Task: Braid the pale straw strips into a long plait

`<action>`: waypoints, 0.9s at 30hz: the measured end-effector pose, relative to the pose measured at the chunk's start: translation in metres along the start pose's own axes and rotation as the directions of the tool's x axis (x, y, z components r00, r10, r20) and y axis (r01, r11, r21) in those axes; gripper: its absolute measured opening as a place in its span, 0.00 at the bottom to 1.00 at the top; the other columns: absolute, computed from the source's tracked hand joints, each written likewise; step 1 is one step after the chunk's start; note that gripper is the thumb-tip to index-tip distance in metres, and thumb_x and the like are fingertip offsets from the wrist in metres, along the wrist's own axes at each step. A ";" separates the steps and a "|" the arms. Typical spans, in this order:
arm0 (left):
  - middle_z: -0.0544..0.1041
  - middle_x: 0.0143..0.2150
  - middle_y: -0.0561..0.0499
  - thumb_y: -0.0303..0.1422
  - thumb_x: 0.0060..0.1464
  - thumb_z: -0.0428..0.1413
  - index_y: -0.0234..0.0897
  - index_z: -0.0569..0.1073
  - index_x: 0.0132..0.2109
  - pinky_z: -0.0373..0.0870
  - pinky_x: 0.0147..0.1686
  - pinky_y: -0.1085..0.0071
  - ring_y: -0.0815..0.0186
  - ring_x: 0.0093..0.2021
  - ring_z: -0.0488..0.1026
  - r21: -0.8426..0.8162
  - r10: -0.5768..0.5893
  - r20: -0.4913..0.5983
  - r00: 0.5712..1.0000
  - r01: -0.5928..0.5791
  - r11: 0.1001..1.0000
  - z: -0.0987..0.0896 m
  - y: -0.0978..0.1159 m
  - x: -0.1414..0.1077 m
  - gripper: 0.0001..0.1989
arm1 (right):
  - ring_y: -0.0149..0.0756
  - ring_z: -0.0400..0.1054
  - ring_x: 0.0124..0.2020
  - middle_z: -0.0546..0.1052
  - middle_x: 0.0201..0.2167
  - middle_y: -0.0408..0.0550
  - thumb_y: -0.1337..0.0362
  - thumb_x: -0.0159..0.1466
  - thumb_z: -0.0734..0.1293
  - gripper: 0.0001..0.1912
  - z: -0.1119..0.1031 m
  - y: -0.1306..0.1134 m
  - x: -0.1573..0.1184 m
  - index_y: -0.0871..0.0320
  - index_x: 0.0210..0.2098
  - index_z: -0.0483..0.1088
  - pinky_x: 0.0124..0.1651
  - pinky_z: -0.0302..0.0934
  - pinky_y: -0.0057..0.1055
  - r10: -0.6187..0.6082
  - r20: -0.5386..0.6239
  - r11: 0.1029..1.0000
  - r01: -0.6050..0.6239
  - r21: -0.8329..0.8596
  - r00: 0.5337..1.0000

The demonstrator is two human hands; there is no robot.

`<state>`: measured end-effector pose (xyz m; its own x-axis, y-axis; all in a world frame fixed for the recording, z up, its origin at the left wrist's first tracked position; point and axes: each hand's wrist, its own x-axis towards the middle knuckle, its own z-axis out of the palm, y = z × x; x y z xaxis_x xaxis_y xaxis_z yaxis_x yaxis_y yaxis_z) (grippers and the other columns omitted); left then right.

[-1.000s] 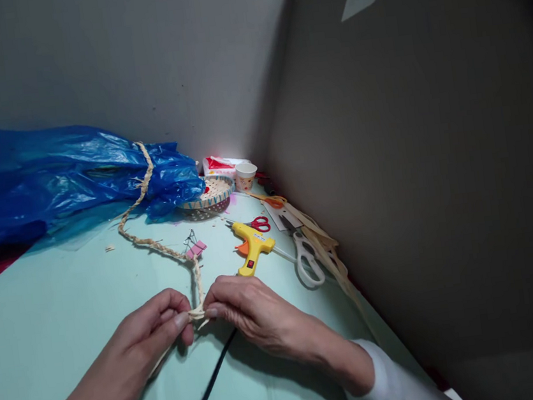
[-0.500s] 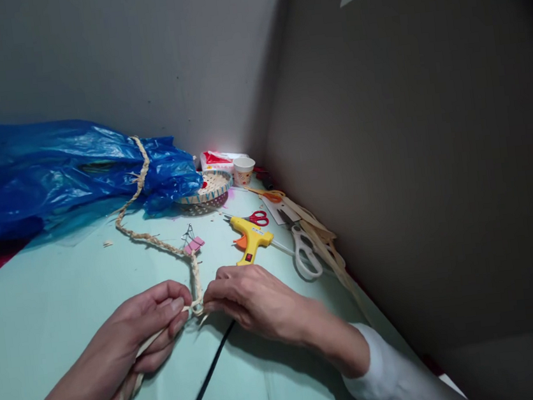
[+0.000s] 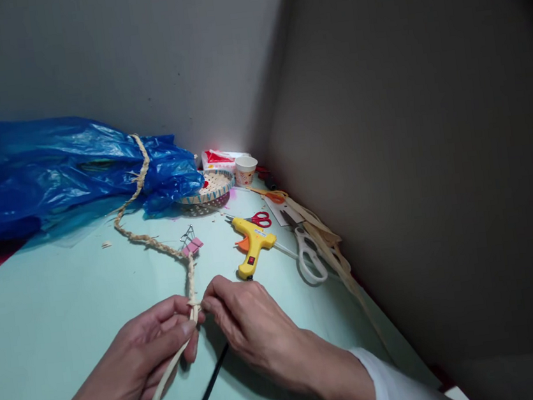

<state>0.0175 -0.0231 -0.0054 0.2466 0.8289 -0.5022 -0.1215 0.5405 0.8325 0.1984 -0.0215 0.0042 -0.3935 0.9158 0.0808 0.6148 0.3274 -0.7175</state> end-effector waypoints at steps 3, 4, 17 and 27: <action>0.72 0.21 0.55 0.41 0.37 0.72 0.40 0.76 0.33 0.57 0.15 0.77 0.69 0.19 0.67 0.017 0.034 -0.022 0.999 -0.034 0.999 0.000 -0.001 0.000 0.18 | 0.29 0.58 0.25 0.68 0.26 0.41 0.60 0.76 0.55 0.14 -0.006 -0.002 -0.002 0.57 0.36 0.63 0.29 0.47 0.27 -0.034 0.093 0.999 0.035 -0.017 0.995; 0.71 0.20 0.56 0.41 0.37 0.72 0.40 0.76 0.33 0.56 0.15 0.77 0.70 0.18 0.65 0.009 0.035 -0.019 0.999 -0.034 0.999 0.000 -0.002 0.000 0.18 | 0.29 0.57 0.25 0.67 0.26 0.41 0.59 0.76 0.55 0.14 -0.007 -0.003 -0.002 0.56 0.35 0.62 0.28 0.47 0.27 -0.048 0.118 0.998 0.053 -0.031 0.992; 0.74 0.25 0.55 0.42 0.38 0.73 0.41 0.79 0.37 0.72 0.30 0.78 0.70 0.26 0.70 -0.066 -0.044 -0.035 0.998 0.042 0.997 -0.005 -0.003 0.000 0.20 | 0.32 0.51 0.23 0.67 0.26 0.41 0.69 0.67 0.57 0.06 -0.005 -0.003 -0.003 0.55 0.34 0.61 0.27 0.45 0.29 -0.143 0.118 0.959 0.167 -0.227 0.983; 0.72 0.27 0.54 0.34 0.34 0.74 0.38 0.77 0.33 0.64 0.18 0.82 0.72 0.24 0.69 -0.165 -0.112 -0.118 0.987 0.092 0.982 0.000 0.004 -0.006 0.18 | 0.31 0.56 0.25 0.68 0.27 0.41 0.77 0.59 0.58 0.13 -0.004 0.016 0.002 0.56 0.38 0.67 0.28 0.46 0.27 -0.305 0.102 0.915 0.321 -0.243 0.947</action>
<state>0.0154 -0.0258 0.0004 0.1439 0.7741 -0.6165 -0.2552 0.6309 0.7326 0.2098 -0.0135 -0.0045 -0.6297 0.7435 0.2252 0.6023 0.6504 -0.4629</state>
